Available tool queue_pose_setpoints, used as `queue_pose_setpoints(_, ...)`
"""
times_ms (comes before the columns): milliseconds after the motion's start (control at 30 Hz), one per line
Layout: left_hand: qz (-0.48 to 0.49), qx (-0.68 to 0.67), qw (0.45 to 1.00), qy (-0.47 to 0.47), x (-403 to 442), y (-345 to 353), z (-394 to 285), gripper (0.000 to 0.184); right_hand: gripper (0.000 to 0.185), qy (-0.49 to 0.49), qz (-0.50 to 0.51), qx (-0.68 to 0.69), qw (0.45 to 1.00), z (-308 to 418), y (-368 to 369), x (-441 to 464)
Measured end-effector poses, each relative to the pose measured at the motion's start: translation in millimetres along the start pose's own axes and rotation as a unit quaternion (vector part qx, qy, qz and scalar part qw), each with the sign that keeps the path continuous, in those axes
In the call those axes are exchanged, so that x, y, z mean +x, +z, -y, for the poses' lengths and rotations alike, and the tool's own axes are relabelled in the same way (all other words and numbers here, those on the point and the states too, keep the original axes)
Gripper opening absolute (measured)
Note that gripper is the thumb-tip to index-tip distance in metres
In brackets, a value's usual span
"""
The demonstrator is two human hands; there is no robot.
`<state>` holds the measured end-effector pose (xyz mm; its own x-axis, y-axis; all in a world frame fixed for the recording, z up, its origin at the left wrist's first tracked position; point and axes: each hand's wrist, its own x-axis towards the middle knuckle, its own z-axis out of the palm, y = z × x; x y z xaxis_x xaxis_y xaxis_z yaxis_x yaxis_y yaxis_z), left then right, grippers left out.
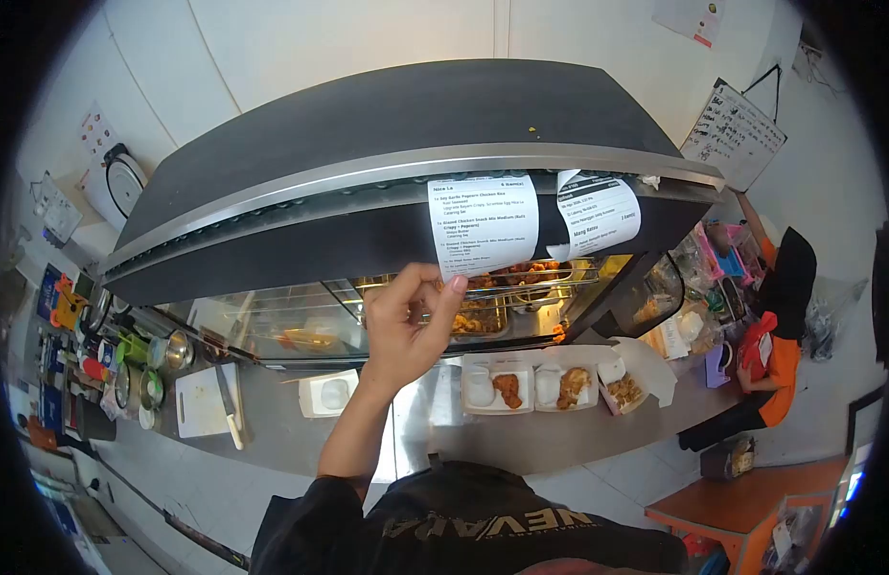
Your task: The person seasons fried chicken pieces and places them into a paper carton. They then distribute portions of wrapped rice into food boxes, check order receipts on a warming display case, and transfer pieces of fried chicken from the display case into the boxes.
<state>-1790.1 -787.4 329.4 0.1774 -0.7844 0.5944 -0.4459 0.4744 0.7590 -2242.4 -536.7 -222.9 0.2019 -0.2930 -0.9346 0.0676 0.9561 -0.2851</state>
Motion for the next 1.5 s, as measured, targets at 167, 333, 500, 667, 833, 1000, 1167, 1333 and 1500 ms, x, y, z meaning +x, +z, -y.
queue_pose_setpoints(167,-0.003,0.005,1.000,0.007,0.0,0.6,0.2,0.010,0.028,-0.034,0.096,0.135,0.986,-20.5,-21.8,18.7)
queue_pose_setpoints(333,-0.006,0.015,1.000,0.009,-2.0,-1.5,2.7,0.009,0.027,-0.060,0.156,0.185,0.968,-11.2,-24.5,24.9)
queue_pose_setpoints(500,-0.009,0.010,1.000,0.005,-2.1,-3.0,1.3,0.009,0.025,-0.028,-0.036,0.109,0.993,6.7,11.4,18.1)
queue_pose_setpoints(667,-0.007,0.014,1.000,0.000,-1.7,-3.4,1.3,0.009,0.025,-0.162,0.020,-0.074,0.984,-14.8,-1.8,31.7)
queue_pose_setpoints(833,-0.007,0.015,1.000,0.015,-0.8,-3.1,3.3,0.009,0.029,-0.121,0.192,0.144,0.963,-86.1,-40.3,122.0)
queue_pose_setpoints(1000,-0.008,0.013,1.000,-0.021,-11.4,-8.7,7.7,0.018,0.041,-0.163,0.029,0.079,0.983,-71.7,-35.1,63.6)
queue_pose_setpoints(1167,0.070,-0.043,0.980,-0.179,-113.4,-21.8,44.3,0.018,0.041,-0.007,-0.013,-0.104,0.994,-15.2,-30.2,-1.5)
queue_pose_setpoints(1333,0.138,0.103,0.894,-0.414,-276.7,-66.1,113.0,0.031,0.042,0.069,0.008,-0.273,0.960,30.1,-8.4,-31.1)
queue_pose_setpoints(1500,0.129,0.217,0.829,-0.499,-408.2,-138.2,154.6,0.035,0.044,0.099,0.033,-0.470,0.877,80.9,46.3,-28.2)
